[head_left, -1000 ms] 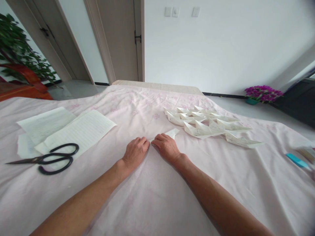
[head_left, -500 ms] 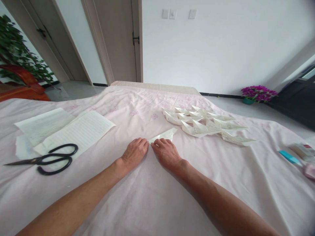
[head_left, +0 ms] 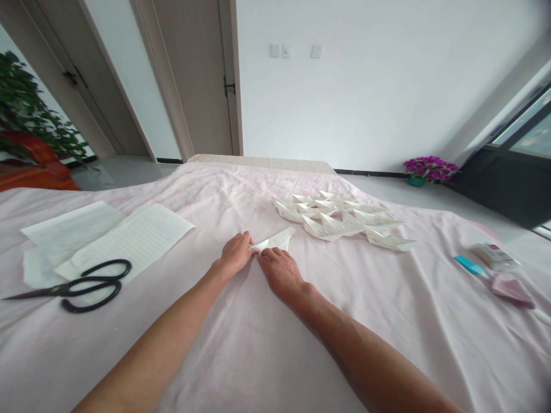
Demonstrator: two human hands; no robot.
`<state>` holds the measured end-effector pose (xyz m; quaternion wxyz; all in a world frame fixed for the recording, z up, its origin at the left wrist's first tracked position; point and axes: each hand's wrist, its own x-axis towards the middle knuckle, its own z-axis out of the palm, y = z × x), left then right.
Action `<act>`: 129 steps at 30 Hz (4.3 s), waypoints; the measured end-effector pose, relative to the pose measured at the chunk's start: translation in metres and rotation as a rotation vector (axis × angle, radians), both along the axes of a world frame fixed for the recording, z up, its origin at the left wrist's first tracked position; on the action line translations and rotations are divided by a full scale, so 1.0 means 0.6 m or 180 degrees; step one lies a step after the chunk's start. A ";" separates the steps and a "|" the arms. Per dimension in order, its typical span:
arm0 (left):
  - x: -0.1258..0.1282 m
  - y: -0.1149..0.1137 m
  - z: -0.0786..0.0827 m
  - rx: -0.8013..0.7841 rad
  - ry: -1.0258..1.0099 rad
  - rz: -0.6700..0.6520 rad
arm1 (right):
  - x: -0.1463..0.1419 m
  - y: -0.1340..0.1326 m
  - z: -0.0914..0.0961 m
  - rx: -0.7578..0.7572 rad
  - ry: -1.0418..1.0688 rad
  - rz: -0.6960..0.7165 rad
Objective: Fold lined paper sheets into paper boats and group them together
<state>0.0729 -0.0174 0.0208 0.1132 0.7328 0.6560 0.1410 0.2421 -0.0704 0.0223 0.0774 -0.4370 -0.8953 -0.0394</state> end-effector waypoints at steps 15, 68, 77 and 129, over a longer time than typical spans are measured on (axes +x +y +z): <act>-0.072 -0.085 0.018 0.2206 0.0060 -0.0393 | 0.040 -0.009 -0.002 0.1004 0.2284 -0.0295; -0.035 -0.072 -0.026 0.0895 -0.0396 -0.1847 | -0.029 -0.006 -0.010 0.0446 0.0000 -0.0133; -0.056 -0.032 -0.041 0.1007 0.0019 -0.1840 | 0.001 -0.001 -0.015 0.0391 0.0307 -0.0508; -0.020 -0.120 -0.019 0.0643 0.0428 -0.1283 | 0.022 0.009 -0.028 -0.0360 0.1762 -0.0207</act>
